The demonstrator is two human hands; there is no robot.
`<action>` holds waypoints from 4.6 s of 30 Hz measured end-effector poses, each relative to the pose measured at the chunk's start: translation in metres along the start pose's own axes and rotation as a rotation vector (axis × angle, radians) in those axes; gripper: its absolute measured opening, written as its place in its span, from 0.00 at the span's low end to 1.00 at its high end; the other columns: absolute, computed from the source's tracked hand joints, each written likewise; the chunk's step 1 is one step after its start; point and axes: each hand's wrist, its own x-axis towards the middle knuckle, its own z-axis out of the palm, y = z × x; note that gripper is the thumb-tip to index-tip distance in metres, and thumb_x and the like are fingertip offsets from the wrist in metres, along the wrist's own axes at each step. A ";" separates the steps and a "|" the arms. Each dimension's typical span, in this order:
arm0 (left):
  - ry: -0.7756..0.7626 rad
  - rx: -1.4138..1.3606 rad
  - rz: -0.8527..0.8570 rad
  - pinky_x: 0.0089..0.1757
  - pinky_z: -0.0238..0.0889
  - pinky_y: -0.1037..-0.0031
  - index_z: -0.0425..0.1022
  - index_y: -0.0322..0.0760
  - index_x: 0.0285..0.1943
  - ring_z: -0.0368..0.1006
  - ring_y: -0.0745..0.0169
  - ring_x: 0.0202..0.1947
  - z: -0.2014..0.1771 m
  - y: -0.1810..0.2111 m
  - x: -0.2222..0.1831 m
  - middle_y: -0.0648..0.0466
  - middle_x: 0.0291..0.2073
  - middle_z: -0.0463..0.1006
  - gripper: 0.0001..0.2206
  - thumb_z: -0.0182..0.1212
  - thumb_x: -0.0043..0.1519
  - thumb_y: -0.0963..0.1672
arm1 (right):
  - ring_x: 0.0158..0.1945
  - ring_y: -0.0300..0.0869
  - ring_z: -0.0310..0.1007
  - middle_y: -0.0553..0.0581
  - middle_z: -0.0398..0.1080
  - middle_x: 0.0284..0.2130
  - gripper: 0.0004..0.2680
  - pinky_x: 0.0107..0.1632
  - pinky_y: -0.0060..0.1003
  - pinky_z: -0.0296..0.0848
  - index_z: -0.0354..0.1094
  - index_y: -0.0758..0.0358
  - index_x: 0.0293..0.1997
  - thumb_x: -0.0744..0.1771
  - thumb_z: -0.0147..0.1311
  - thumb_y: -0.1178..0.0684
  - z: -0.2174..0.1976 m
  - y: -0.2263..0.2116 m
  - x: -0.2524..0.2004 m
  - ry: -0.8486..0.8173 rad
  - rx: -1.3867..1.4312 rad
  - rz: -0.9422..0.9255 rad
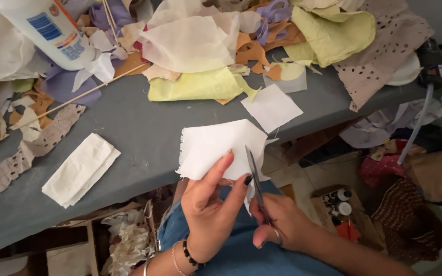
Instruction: Cutting small shapes out of white fabric using scissors on a table filled with various fabric scraps and sewing supplies.
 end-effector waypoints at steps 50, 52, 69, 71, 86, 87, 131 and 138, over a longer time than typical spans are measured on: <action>-0.278 -0.061 0.056 0.46 0.71 0.80 0.63 0.40 0.74 0.78 0.73 0.34 -0.046 -0.005 0.000 0.50 0.69 0.72 0.30 0.71 0.62 0.39 | 0.20 0.35 0.62 0.47 0.64 0.17 0.27 0.25 0.31 0.61 0.57 0.54 0.25 0.60 0.47 0.16 0.004 -0.008 -0.009 0.068 0.068 0.098; -0.290 -0.065 0.061 0.47 0.71 0.79 0.63 0.41 0.74 0.77 0.72 0.34 -0.052 -0.006 0.001 0.51 0.69 0.71 0.30 0.71 0.62 0.39 | 0.20 0.34 0.61 0.46 0.65 0.17 0.27 0.25 0.31 0.60 0.58 0.54 0.25 0.60 0.47 0.16 0.004 -0.007 -0.009 0.057 0.044 0.101; -0.585 -0.102 0.158 0.56 0.66 0.72 0.59 0.40 0.77 0.76 0.58 0.60 -0.087 -0.001 0.021 0.52 0.72 0.69 0.31 0.68 0.65 0.38 | 0.25 0.35 0.68 0.45 0.69 0.23 0.30 0.31 0.30 0.65 0.61 0.53 0.28 0.60 0.38 0.11 -0.007 -0.028 0.013 -0.061 -0.001 0.023; -0.608 -0.142 0.115 0.46 0.78 0.77 0.59 0.42 0.76 0.72 0.61 0.50 -0.088 0.001 0.021 0.51 0.70 0.69 0.30 0.66 0.64 0.37 | 0.27 0.38 0.71 0.48 0.70 0.25 0.31 0.33 0.32 0.67 0.60 0.53 0.32 0.61 0.36 0.10 -0.005 -0.029 0.014 -0.091 -0.002 -0.024; -0.615 -0.094 0.140 0.43 0.75 0.76 0.60 0.45 0.75 0.76 0.66 0.37 -0.083 -0.004 0.012 0.50 0.64 0.73 0.30 0.66 0.64 0.38 | 0.29 0.38 0.70 0.48 0.68 0.25 0.32 0.34 0.32 0.66 0.58 0.54 0.29 0.61 0.34 0.09 0.000 -0.028 0.016 -0.042 0.030 -0.033; -0.618 -0.094 0.139 0.43 0.75 0.76 0.60 0.45 0.75 0.76 0.66 0.37 -0.084 -0.004 0.013 0.50 0.64 0.73 0.30 0.66 0.64 0.38 | 0.29 0.38 0.70 0.48 0.68 0.25 0.32 0.34 0.32 0.66 0.58 0.54 0.29 0.61 0.34 0.09 0.000 -0.029 0.016 -0.040 0.032 -0.031; -0.710 -0.262 0.146 0.43 0.73 0.73 0.67 0.45 0.71 0.77 0.61 0.59 -0.116 0.016 0.069 0.56 0.66 0.76 0.22 0.62 0.68 0.37 | 0.23 0.36 0.69 0.46 0.68 0.21 0.27 0.29 0.29 0.68 0.61 0.54 0.26 0.61 0.42 0.16 -0.007 0.004 -0.001 -0.121 -0.107 -0.115; -0.805 -0.215 0.173 0.45 0.75 0.70 0.66 0.49 0.71 0.80 0.51 0.59 -0.116 0.017 0.072 0.49 0.68 0.73 0.21 0.56 0.69 0.38 | 0.28 0.37 0.67 0.50 0.67 0.24 0.27 0.33 0.29 0.66 0.60 0.56 0.30 0.60 0.50 0.17 -0.005 -0.013 0.011 -0.106 0.091 -0.071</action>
